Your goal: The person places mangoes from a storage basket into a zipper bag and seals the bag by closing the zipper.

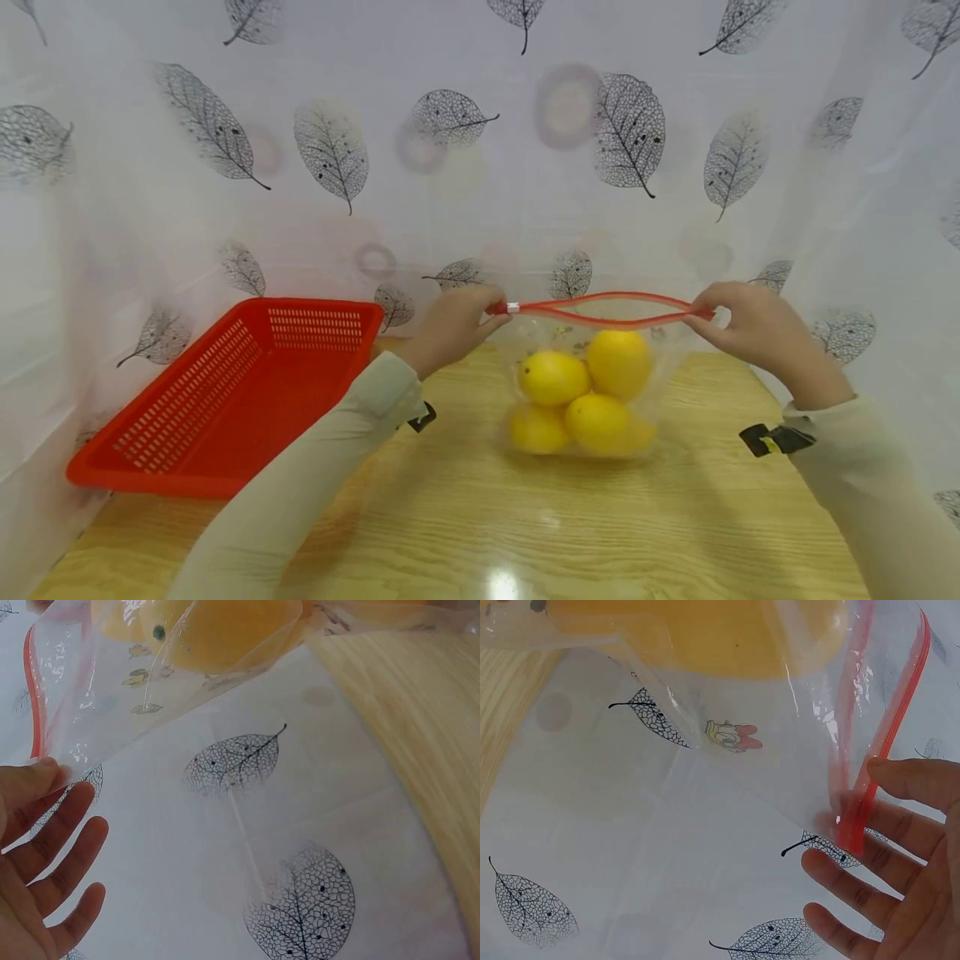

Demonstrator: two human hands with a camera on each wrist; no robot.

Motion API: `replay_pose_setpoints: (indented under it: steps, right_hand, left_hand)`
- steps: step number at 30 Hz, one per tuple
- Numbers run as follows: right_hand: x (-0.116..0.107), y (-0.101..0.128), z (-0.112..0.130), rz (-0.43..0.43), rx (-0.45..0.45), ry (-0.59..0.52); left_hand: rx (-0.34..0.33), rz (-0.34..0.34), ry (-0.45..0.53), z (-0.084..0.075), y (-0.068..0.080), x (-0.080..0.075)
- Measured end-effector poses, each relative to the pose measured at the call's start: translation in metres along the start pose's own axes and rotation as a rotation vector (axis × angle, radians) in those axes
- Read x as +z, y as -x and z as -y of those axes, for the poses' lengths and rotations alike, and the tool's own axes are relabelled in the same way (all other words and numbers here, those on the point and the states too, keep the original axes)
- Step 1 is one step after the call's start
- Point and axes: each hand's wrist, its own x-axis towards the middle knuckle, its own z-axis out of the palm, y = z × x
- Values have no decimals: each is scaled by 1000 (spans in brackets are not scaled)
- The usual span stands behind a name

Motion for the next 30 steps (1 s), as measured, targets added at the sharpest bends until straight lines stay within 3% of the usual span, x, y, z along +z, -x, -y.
replay_pose_setpoints:
  steps: [5, 11, 16, 25, 30]
  right_hand:
    - [6, 0, 4, -85, -30, -22]
    - [12, -1, 5, -191, -81, -27]
    - [12, -2, 4, -167, -49, -29]
    - [12, -3, 4, -111, -69, -37]
    - [9, -5, 13, -62, -33, -48]
  left_hand:
    - [4, -46, -4, 0, 4, 4]
    - [-85, -45, 11, 1, 6, 7]
    - [-133, -39, 22, 3, 8, 10]
    - [-128, -72, 62, 4, 13, 14]
    - [-133, -97, 55, 1, 12, 13]
